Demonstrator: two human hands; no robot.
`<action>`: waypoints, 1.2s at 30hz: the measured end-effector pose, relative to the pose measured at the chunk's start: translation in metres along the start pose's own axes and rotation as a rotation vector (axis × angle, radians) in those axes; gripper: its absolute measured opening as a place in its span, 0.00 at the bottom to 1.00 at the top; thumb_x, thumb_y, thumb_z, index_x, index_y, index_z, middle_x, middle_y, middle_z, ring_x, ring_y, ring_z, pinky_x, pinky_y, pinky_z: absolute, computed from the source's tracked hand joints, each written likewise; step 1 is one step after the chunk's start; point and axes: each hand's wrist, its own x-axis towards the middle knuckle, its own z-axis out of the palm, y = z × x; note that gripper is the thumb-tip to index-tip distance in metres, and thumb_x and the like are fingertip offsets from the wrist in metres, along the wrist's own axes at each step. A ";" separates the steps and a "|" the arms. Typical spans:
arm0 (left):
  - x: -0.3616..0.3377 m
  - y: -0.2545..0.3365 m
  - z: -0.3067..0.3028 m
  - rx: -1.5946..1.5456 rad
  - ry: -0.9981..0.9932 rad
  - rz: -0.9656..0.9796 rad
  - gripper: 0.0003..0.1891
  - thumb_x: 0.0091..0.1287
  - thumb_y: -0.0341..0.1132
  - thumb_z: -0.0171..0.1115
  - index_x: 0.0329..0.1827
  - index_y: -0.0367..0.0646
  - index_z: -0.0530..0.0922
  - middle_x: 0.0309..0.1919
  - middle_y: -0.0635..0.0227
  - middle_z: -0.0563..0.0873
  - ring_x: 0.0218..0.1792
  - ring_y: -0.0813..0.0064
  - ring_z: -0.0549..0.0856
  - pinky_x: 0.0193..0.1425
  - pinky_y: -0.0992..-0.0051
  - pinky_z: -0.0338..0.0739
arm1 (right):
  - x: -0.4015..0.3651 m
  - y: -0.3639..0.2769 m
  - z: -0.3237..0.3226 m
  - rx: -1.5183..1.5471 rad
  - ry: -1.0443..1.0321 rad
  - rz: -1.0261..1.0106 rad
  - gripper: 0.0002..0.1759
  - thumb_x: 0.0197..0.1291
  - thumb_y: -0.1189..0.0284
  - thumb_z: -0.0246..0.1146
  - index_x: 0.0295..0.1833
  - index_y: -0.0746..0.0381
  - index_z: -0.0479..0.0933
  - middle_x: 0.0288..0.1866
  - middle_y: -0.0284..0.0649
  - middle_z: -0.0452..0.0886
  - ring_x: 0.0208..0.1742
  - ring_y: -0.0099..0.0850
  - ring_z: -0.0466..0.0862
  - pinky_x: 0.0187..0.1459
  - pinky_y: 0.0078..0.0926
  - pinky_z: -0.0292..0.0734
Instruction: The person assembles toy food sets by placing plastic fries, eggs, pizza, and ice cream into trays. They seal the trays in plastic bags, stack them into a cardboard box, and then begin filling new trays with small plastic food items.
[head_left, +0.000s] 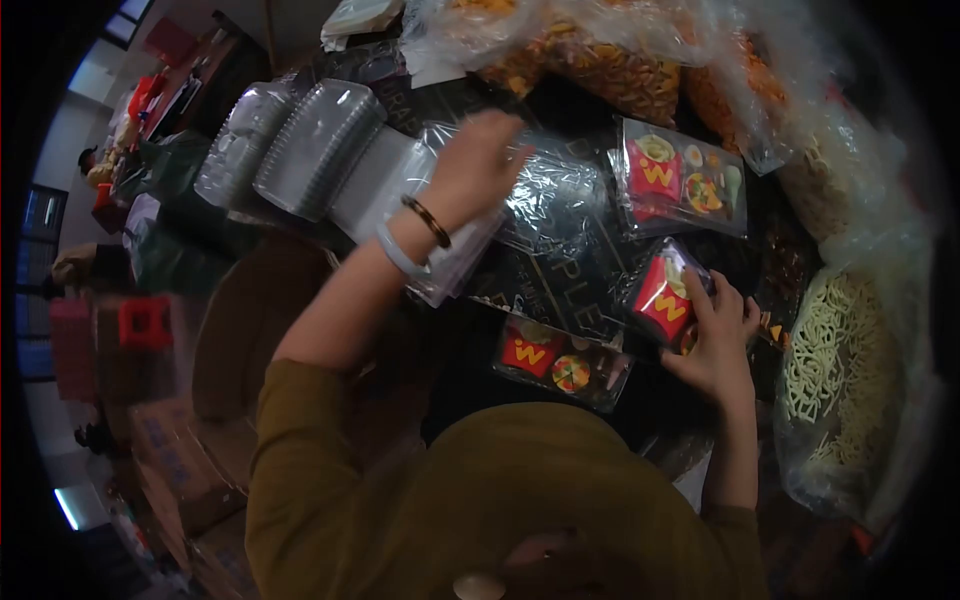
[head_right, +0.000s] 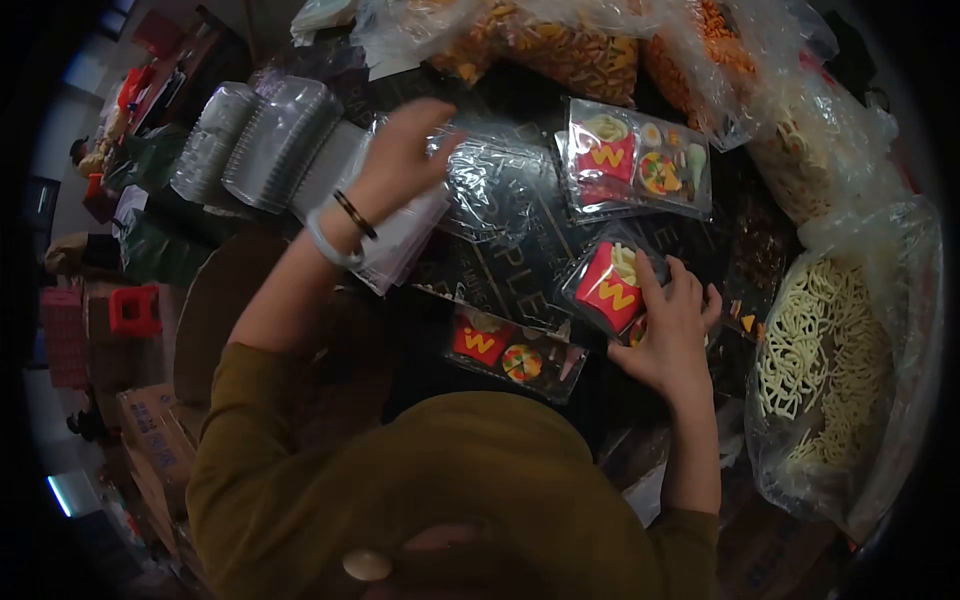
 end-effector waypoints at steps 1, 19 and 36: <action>-0.018 0.032 0.014 0.031 -0.138 -0.078 0.21 0.62 0.41 0.65 0.53 0.37 0.76 0.47 0.54 0.83 0.45 0.53 0.83 0.48 0.63 0.78 | 0.002 0.000 0.002 0.008 -0.003 -0.015 0.57 0.29 0.60 0.75 0.73 0.52 0.60 0.67 0.54 0.62 0.71 0.48 0.61 0.71 0.55 0.40; -0.044 0.115 0.084 0.579 -0.622 0.037 0.24 0.67 0.31 0.52 0.68 0.45 0.63 0.64 0.20 0.60 0.44 0.31 0.83 0.33 0.54 0.84 | -0.027 0.007 0.005 0.060 0.046 -0.039 0.57 0.31 0.60 0.74 0.74 0.50 0.59 0.68 0.53 0.62 0.71 0.47 0.61 0.72 0.52 0.39; -0.063 0.091 -0.014 0.297 -0.390 0.251 0.13 0.56 0.23 0.57 0.45 0.37 0.80 0.47 0.56 0.80 0.45 0.57 0.83 0.44 0.65 0.81 | -0.015 -0.030 0.023 0.090 0.179 -0.439 0.56 0.28 0.60 0.77 0.71 0.50 0.64 0.67 0.54 0.63 0.70 0.48 0.62 0.70 0.54 0.40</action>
